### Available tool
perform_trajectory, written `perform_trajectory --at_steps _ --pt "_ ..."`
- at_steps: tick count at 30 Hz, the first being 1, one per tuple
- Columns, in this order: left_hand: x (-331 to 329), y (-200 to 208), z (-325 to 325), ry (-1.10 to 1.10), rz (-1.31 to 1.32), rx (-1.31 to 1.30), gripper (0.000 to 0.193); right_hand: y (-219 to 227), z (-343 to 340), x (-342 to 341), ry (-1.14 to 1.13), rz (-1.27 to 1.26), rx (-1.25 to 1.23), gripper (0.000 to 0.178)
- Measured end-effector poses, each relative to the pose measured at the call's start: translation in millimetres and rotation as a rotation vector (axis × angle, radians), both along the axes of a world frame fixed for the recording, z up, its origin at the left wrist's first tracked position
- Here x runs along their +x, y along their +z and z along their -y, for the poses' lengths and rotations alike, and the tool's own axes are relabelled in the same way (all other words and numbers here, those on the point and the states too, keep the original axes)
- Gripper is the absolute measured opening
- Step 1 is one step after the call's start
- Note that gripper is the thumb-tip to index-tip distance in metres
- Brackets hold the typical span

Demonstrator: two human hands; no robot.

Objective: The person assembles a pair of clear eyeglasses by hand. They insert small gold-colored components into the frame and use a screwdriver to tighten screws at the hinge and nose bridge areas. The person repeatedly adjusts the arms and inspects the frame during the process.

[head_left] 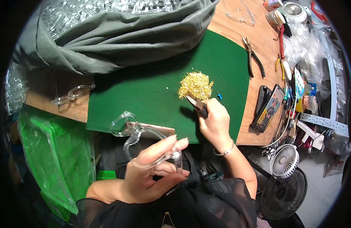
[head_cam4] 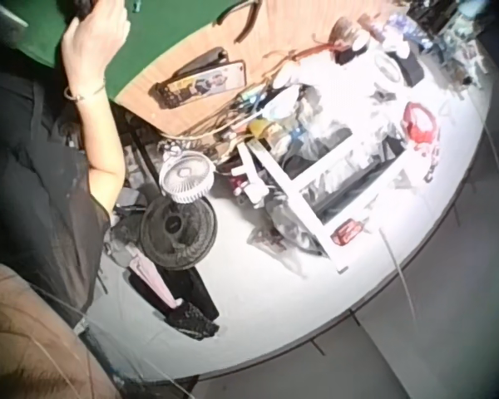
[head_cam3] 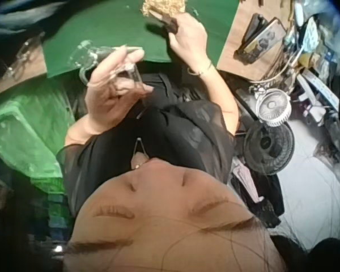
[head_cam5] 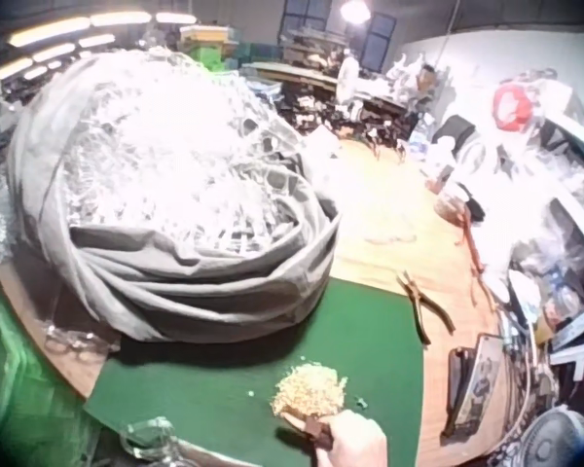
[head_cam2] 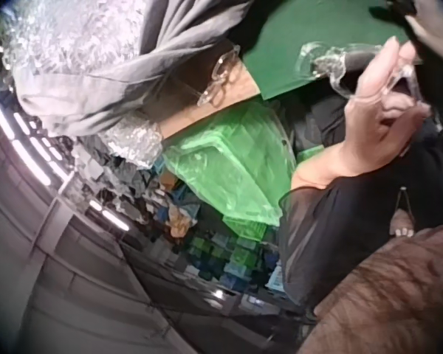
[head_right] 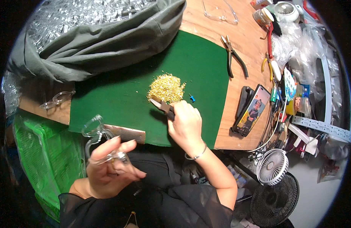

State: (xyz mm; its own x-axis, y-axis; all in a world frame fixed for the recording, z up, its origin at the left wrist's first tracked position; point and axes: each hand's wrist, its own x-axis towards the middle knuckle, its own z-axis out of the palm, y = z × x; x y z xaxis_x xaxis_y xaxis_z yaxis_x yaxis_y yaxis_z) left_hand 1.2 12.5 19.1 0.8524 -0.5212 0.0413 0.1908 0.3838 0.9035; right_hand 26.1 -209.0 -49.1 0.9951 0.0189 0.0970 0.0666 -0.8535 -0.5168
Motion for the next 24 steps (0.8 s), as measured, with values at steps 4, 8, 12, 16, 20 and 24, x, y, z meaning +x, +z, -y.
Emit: perform_trajectory --at_steps 4,8,12,16,20,24 --pt "8.5 6.8 -2.3 -0.169 -0.185 0.028 0.08 37.5 -3.1 -12.5 -0.01 -0.126 0.564 0.01" --pt "7.3 18.9 1.4 -0.192 -0.573 -0.131 0.073 81.9 -26.0 -15.9 0.405 0.205 0.694 0.014" --pt "-3.4 17.6 6.9 -0.191 -0.51 -0.129 0.071 77.2 -31.0 -22.7 0.44 0.252 0.755 0.014" --pt "-6.3 14.3 4.1 -0.235 -0.455 -0.112 0.07 76.6 -25.6 -24.4 0.54 0.25 0.746 0.015" --pt "-6.0 13.0 2.5 -0.29 -0.408 -0.119 0.071 75.3 -25.0 -28.9 0.514 0.263 0.777 0.015" --pt "-7.6 10.7 1.3 -0.284 -0.405 -0.147 0.071 71.3 -28.7 -30.9 0.495 0.253 0.831 0.015"
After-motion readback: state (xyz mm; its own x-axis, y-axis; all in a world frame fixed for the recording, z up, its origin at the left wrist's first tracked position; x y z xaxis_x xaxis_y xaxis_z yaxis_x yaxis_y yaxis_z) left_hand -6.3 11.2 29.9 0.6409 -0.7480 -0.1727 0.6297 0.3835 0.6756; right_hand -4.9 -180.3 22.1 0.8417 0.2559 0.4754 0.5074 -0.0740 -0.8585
